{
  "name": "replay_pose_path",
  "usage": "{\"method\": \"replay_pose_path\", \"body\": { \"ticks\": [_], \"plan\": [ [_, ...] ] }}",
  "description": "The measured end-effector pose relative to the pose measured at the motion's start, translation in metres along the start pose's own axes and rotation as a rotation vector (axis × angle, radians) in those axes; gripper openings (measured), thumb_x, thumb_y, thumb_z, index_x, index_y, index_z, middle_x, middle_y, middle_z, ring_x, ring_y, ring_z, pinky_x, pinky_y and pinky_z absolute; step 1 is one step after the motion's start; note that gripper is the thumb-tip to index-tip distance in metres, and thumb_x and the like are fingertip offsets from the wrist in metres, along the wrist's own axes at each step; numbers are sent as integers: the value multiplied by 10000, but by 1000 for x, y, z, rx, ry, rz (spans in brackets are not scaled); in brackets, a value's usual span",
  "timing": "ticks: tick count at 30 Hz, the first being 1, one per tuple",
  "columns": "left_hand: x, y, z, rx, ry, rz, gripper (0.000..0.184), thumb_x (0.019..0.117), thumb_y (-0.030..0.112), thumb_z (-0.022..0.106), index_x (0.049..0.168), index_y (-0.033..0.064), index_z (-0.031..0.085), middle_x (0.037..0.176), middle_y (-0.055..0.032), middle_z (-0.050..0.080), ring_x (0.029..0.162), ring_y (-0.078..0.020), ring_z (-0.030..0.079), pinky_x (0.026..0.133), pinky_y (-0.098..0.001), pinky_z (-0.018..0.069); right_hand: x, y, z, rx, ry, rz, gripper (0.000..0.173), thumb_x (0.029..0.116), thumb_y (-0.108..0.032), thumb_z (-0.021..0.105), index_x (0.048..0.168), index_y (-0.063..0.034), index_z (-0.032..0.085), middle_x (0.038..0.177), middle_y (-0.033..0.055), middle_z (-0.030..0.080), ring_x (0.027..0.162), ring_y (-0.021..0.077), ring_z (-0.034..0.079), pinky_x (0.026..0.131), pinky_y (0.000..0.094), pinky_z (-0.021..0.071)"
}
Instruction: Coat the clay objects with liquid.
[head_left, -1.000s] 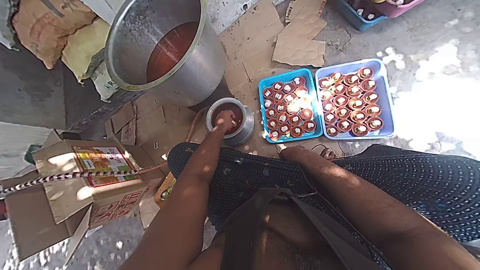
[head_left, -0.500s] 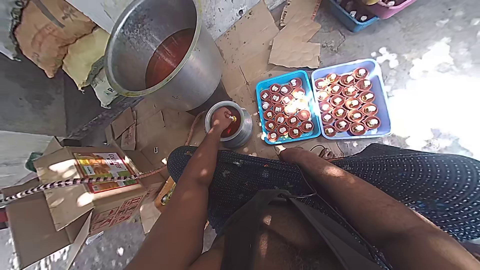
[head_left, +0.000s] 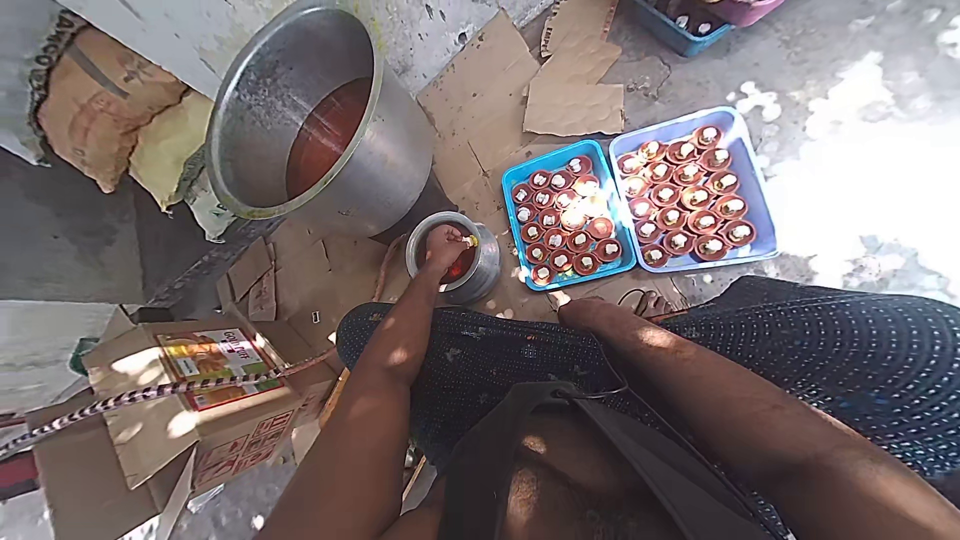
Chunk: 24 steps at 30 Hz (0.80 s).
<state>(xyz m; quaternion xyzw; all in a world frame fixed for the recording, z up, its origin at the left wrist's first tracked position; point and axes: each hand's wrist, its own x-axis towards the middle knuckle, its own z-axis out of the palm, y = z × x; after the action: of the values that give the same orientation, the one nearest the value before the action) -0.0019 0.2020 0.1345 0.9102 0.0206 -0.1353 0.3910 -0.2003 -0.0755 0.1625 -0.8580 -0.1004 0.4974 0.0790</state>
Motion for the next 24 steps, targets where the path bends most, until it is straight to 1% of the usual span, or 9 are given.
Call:
{"method": "replay_pose_path", "body": {
  "ticks": [2,4,8,10,12,14,18,22,24],
  "plan": [
    [-4,7,-2,-169,8,-74,424,802,10,833,1167,-36,622,1092,-178,697,949,-249,705,875,-441,608,-6,-1,-5,13,-41,4,301,1066,-198,497,1169,43,647,1213,302,663,1146,504,642,888,734,484],
    [-5,12,-1,-324,7,-137,451,830,-52,804,1221,-49,580,1127,-176,661,937,-230,709,866,-405,628,-4,1,-2,23,-36,-1,276,1050,-164,517,1150,55,653,1200,310,660,1131,508,643,881,728,486],
    [-6,37,7,-457,-53,-120,399,848,-108,759,1188,-31,565,1092,-129,659,924,-203,718,871,-392,635,-7,6,-4,81,-48,-14,277,1055,-141,517,1176,74,642,1209,325,649,1150,511,631,906,726,479],
    [-2,58,29,-502,-137,-83,377,861,-111,736,1182,-15,563,1104,-113,664,957,-209,716,898,-406,630,-10,17,-3,111,-46,-28,253,1039,-128,547,1164,70,642,1177,310,659,1112,496,646,883,706,493],
    [6,74,57,-533,-226,-49,364,863,-124,721,1156,9,551,1088,-96,671,951,-205,718,895,-407,629,-28,23,-14,161,-56,-27,273,1045,-121,554,1225,69,632,1245,301,644,1171,478,627,942,680,482],
    [19,86,93,-499,-292,-19,354,849,-112,740,1147,-6,580,1054,-106,692,916,-204,720,862,-404,634,-42,30,-19,195,-36,-67,323,1064,-105,534,1319,83,595,1348,319,598,1257,496,586,996,681,473],
    [45,102,182,-229,-355,71,413,828,4,796,1195,-39,612,1082,-168,694,926,-230,696,838,-424,610,-4,36,-13,255,-112,-18,303,1041,-132,553,1249,79,616,1269,330,627,1190,515,611,937,728,469],
    [66,113,258,-101,-350,225,361,785,50,820,1100,-31,664,1000,-158,719,881,-224,708,823,-422,604,6,45,-8,288,-136,-17,274,1049,-107,531,1261,46,614,1257,306,640,1184,497,621,933,713,482],
    [69,123,283,65,-325,321,328,814,99,802,1096,-17,680,989,-152,730,889,-235,717,846,-437,601,-3,52,-15,317,-148,-33,296,1052,-103,524,1295,47,602,1296,312,624,1208,502,612,940,715,482]
  ]
}}
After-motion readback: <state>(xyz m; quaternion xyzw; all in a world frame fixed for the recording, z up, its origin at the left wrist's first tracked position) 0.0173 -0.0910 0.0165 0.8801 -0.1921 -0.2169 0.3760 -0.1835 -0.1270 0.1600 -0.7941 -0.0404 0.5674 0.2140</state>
